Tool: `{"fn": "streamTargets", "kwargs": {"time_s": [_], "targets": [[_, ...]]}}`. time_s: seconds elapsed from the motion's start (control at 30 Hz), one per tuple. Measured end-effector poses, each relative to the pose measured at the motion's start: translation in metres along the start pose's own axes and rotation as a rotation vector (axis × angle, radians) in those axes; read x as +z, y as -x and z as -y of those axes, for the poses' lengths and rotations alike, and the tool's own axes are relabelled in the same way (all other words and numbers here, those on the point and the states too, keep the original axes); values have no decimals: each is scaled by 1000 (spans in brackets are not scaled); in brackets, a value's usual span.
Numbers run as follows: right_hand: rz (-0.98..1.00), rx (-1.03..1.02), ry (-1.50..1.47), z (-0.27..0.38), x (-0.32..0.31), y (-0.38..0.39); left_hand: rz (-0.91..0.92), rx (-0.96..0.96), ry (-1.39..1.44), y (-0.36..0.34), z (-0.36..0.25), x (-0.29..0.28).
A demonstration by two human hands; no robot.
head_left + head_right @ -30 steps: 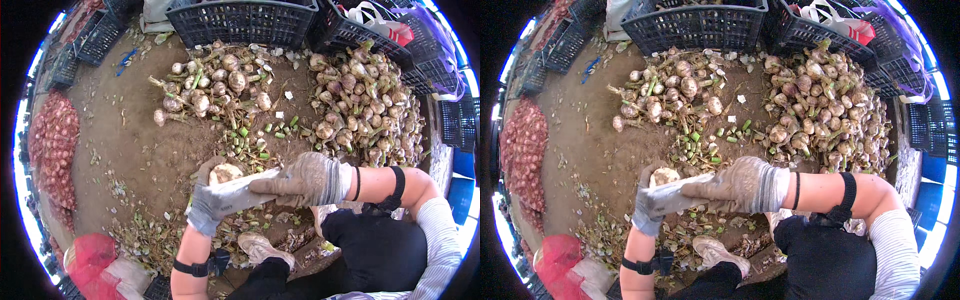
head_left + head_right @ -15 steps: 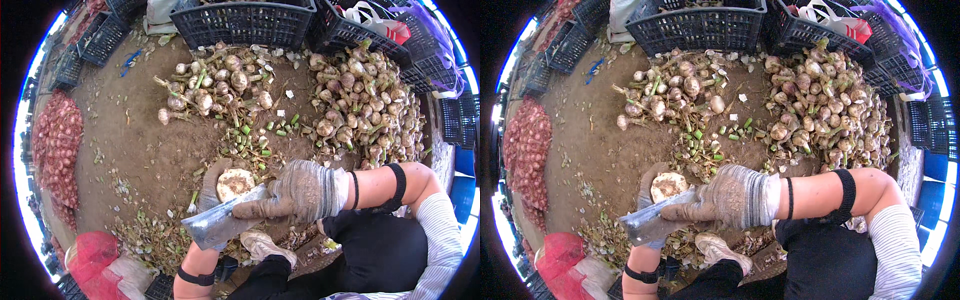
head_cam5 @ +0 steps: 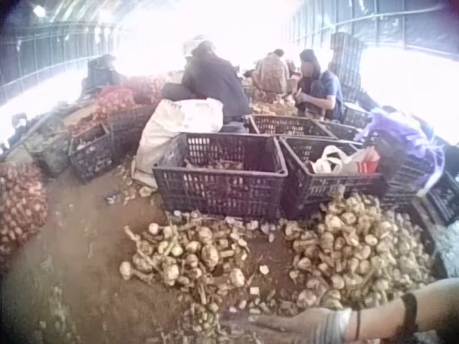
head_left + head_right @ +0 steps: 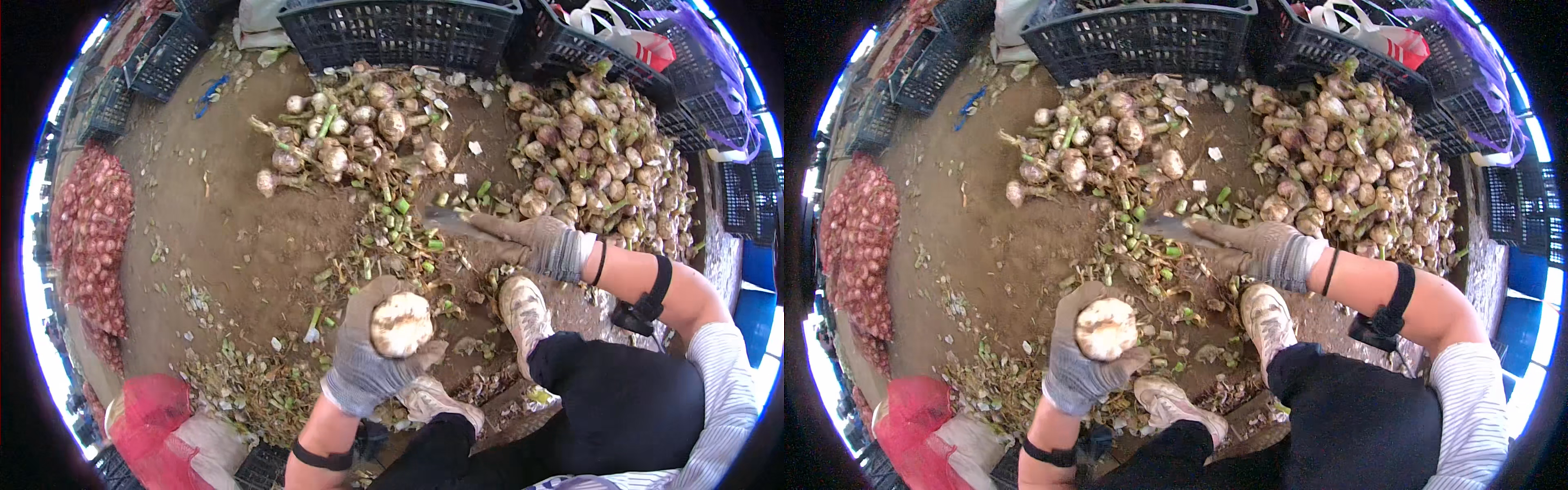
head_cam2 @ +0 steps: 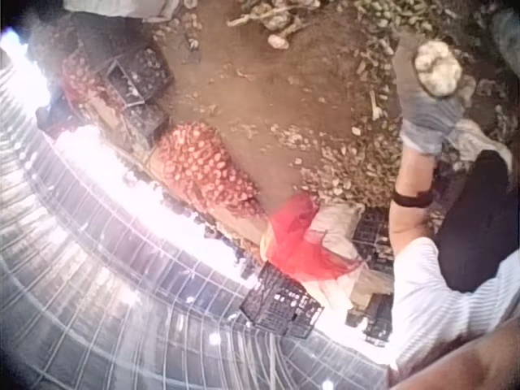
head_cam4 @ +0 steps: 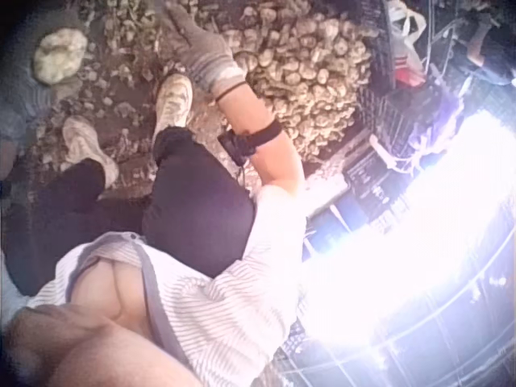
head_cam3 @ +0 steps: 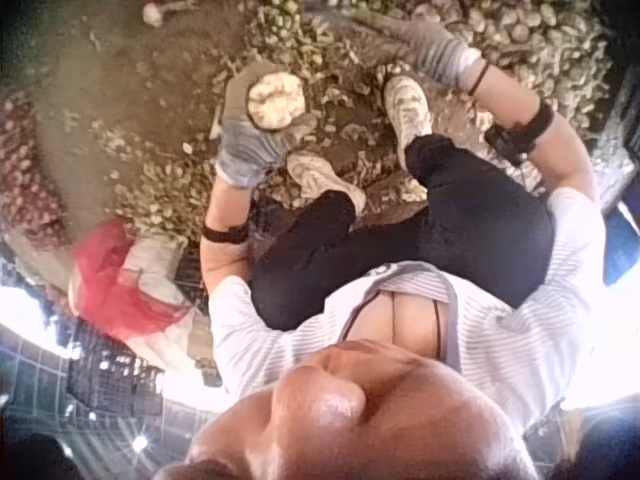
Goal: The recorder uses a cleaver to trim the roots and stems of garlic bulbs on the floor of a processing area.
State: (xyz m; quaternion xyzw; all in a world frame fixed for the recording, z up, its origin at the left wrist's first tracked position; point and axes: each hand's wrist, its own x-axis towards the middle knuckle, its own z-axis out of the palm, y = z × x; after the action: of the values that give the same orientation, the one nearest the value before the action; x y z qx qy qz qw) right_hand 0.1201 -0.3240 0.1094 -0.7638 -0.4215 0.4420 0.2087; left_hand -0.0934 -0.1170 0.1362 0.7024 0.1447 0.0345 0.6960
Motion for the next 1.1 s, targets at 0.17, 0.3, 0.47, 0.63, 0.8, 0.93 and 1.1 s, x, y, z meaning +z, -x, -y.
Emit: {"fn": "streamTargets", "kwargs": {"time_s": [0.17,0.3,0.47,0.63,0.8,0.93,1.1], "targets": [[42,-223,-236,7,9,14,245,379,-280,-18,5,-9],[203,-210,-284,44,-6,17,351,490,-631,-21,4,-11],[260,-208,-352,41,-2,13,336,618,-777,-18,0,-18],[361,473,-207,-19,23,20,-360,-127,189,-38,0,-24],[415,126,-334,-37,80,9,-140,-242,390,-81,6,13],[539,362,-266,-46,72,2,-201,-40,105,-136,40,-17],[487,330,-291,-47,42,-3,-1001,-491,-406,-212,150,-167]]}}
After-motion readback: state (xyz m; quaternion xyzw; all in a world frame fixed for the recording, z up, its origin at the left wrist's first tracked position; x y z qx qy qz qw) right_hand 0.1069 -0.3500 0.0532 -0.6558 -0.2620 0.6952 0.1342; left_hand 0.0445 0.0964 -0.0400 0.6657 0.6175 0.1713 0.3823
